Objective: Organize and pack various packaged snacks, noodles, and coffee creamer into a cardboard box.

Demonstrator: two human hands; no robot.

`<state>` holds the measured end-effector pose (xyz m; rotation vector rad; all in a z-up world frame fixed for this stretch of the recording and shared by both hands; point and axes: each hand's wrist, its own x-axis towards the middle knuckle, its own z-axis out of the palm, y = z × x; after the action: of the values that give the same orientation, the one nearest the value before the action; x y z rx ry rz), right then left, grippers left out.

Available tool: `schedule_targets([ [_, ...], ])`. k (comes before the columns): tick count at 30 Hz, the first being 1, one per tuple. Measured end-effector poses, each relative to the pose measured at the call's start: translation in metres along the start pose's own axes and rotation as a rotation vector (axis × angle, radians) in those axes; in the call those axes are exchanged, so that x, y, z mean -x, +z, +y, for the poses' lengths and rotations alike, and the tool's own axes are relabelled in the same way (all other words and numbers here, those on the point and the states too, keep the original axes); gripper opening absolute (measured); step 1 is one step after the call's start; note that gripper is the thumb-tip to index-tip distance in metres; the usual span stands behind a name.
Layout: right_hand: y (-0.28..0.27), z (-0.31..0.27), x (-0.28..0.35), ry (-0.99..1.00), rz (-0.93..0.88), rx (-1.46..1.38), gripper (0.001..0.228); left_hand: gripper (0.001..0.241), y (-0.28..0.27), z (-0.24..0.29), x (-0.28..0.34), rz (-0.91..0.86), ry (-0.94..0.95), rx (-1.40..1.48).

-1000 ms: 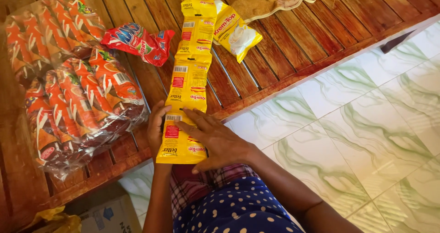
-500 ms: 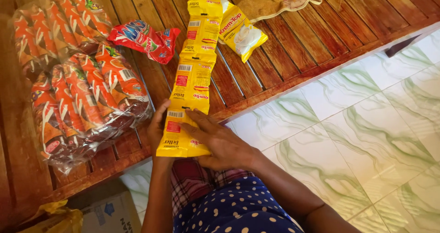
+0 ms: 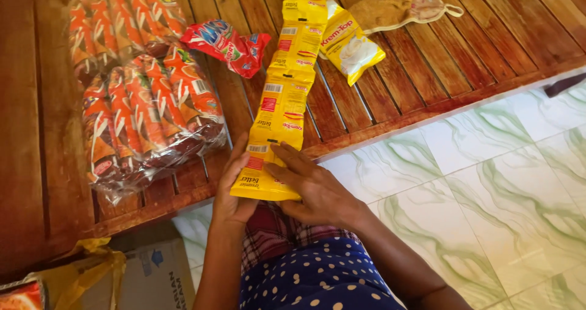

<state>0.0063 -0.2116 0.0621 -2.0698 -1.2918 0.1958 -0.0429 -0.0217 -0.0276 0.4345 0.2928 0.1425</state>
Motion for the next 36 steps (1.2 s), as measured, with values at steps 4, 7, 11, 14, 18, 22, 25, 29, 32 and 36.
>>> schedule_targets([
  [4,0.0,0.0,0.004,-0.002,-0.011,0.031,0.079,0.072,-0.006,-0.001,0.001,-0.024,-0.026,-0.074],
  [7,0.001,0.002,0.006,-0.018,-0.013,0.055,0.08,0.073,-0.008,-0.003,-0.001,-0.026,-0.044,-0.072],
  [11,0.001,0.004,0.006,-0.02,-0.014,0.078,0.079,0.072,-0.011,-0.003,-0.002,-0.028,-0.046,-0.068],
  [14,-0.007,0.001,0.002,-0.073,-0.014,0.027,0.084,0.072,-0.013,-0.002,-0.002,-0.042,-0.042,-0.062],
  [18,-0.007,0.014,0.001,-0.152,-0.025,0.062,0.102,0.072,-0.007,0.0,-0.001,-0.08,-0.055,-0.044],
  [22,0.011,0.037,0.01,-0.049,0.123,0.083,0.069,0.072,-0.002,-0.003,0.004,-0.116,-0.066,-0.05],
  [25,0.014,0.043,0.011,-0.07,0.16,0.062,0.061,0.067,-0.005,-0.005,0.004,-0.1,-0.051,-0.06],
  [29,0.007,0.04,0.01,-0.092,0.163,-0.016,0.054,0.063,-0.039,-0.011,0.003,0.095,0.069,-0.387],
  [32,0.007,0.043,0.015,0.029,0.169,-0.145,0.055,0.068,-0.035,0.004,0.012,0.022,0.356,-1.006],
  [36,0.022,0.061,0.023,-0.022,0.23,-0.189,0.048,0.072,0.006,0.02,0.028,-0.25,0.564,-1.42],
])
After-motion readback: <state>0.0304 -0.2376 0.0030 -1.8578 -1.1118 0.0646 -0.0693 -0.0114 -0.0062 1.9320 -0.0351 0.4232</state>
